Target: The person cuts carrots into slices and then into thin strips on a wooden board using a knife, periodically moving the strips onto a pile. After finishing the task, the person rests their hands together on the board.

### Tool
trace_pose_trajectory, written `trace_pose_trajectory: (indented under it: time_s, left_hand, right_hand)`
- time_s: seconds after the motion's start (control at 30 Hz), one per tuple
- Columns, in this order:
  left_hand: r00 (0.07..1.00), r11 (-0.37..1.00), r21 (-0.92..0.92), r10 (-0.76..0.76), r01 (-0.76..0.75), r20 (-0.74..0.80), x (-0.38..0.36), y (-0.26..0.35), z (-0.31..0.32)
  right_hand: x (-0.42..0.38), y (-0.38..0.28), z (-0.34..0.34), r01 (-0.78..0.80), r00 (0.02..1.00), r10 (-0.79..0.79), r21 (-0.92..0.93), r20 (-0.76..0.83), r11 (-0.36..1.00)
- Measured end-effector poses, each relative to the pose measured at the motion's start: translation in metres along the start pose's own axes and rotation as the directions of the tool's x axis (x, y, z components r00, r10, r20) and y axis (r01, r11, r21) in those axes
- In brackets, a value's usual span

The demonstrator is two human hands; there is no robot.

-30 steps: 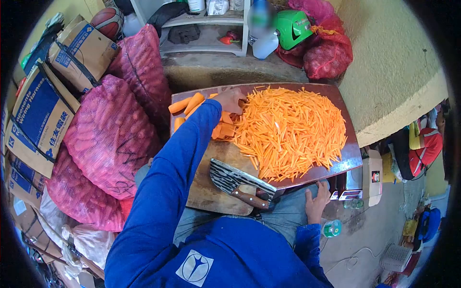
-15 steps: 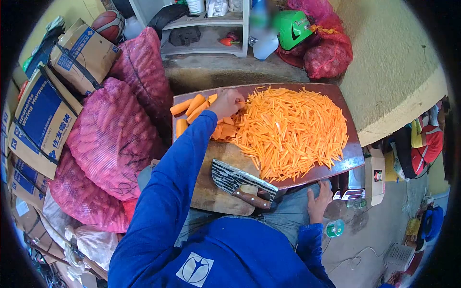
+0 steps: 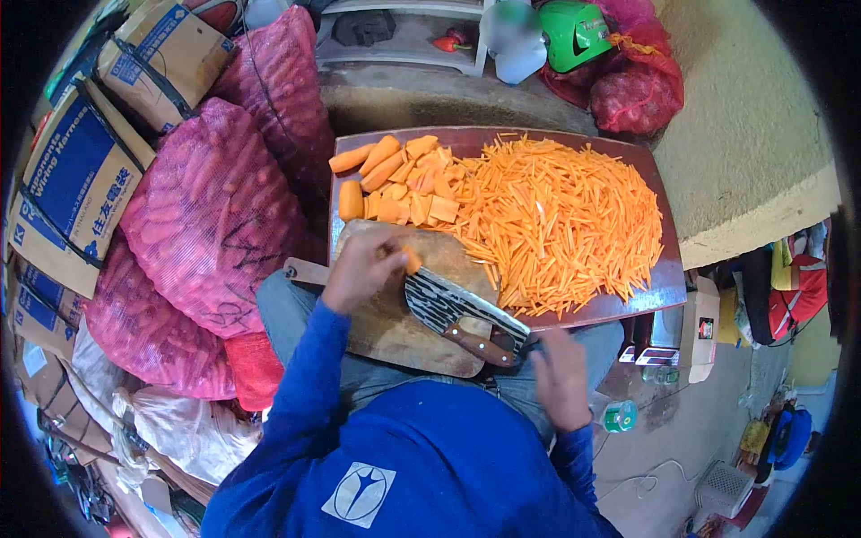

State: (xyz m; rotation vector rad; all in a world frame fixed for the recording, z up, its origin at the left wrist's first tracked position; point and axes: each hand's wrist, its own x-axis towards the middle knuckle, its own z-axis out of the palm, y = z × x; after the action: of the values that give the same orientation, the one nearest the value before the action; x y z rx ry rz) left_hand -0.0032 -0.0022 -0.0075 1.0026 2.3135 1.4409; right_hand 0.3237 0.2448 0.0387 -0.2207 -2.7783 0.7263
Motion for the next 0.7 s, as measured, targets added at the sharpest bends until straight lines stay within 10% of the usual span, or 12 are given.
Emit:
trace_pose_trajectory:
  time_s: [0.17, 0.23, 0.7]
  left_hand:
    - [0.975, 0.975, 0.006, -0.223, 0.223, -0.004, -0.073, 0.020, 0.004]
    - [0.995, 0.998, 0.069, 0.020, -0.013, -0.102, -0.082, 0.025, 0.012]
    - [0.959, 0.906, 0.361, 0.271, -0.223, -0.087, -0.103, 0.015, 0.029]
  right_hand:
    - [0.034, -0.060, 0.027, 0.196, 0.954, -0.211, 0.090, 0.214, 0.977]
    - [0.048, -0.064, 0.027, 0.218, 0.944, -0.223, 0.047, 0.245, 0.975]
    - [0.067, -0.035, 0.039, 0.148, 0.930, -0.138, -0.004, 0.340, 0.989]
